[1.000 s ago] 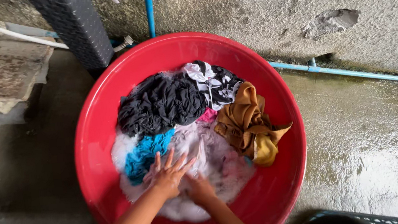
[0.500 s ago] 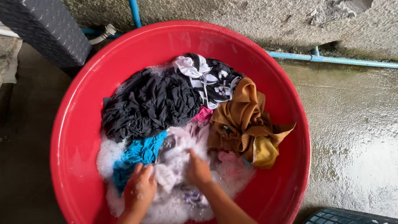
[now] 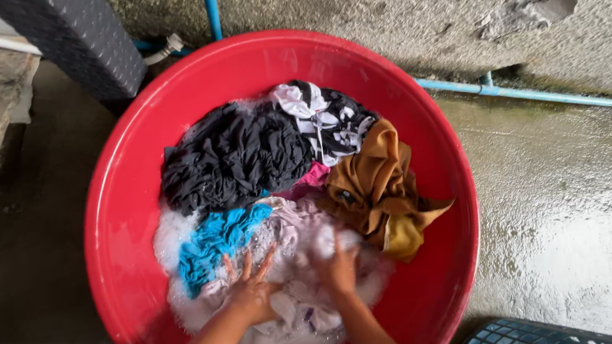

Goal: The person washes clothes by hand in a red basin, using detergent and a pair of scissors to open the detergent packets.

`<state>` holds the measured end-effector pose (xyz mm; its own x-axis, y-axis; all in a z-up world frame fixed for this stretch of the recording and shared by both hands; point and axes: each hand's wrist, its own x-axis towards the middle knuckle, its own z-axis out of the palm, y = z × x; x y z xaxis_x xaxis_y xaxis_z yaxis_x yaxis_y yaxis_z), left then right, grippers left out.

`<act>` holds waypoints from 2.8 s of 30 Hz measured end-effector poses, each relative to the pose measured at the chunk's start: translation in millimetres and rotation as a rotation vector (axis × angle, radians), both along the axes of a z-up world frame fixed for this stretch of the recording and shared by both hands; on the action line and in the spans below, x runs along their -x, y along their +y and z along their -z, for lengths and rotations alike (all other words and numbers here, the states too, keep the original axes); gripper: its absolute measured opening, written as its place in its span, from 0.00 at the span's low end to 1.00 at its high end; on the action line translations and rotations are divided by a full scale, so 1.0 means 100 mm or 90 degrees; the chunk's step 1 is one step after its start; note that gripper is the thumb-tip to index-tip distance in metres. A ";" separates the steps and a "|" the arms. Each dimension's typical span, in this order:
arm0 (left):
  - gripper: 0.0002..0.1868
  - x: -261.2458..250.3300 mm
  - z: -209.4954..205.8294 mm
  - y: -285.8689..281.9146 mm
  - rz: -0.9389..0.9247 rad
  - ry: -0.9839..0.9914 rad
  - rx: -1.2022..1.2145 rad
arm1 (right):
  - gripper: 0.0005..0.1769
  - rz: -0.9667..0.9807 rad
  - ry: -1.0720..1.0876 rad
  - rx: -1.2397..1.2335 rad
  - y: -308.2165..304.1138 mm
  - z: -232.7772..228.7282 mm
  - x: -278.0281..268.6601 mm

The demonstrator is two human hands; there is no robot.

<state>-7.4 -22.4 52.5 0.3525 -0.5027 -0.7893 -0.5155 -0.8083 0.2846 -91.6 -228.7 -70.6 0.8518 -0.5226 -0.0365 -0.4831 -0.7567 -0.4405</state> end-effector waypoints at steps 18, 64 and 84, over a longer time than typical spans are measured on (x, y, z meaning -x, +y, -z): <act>0.17 -0.95 0.25 0.16 -0.168 -0.183 0.360 | 0.30 -0.273 0.042 0.043 0.05 -0.88 -1.65; 0.45 -2.42 0.31 -0.72 -0.321 -0.471 0.211 | 0.37 -0.220 0.289 0.127 -0.27 -1.00 -2.57; 0.28 -2.17 0.64 -0.05 -0.021 -0.585 0.227 | 0.34 -0.450 0.056 -0.046 0.40 0.14 -1.42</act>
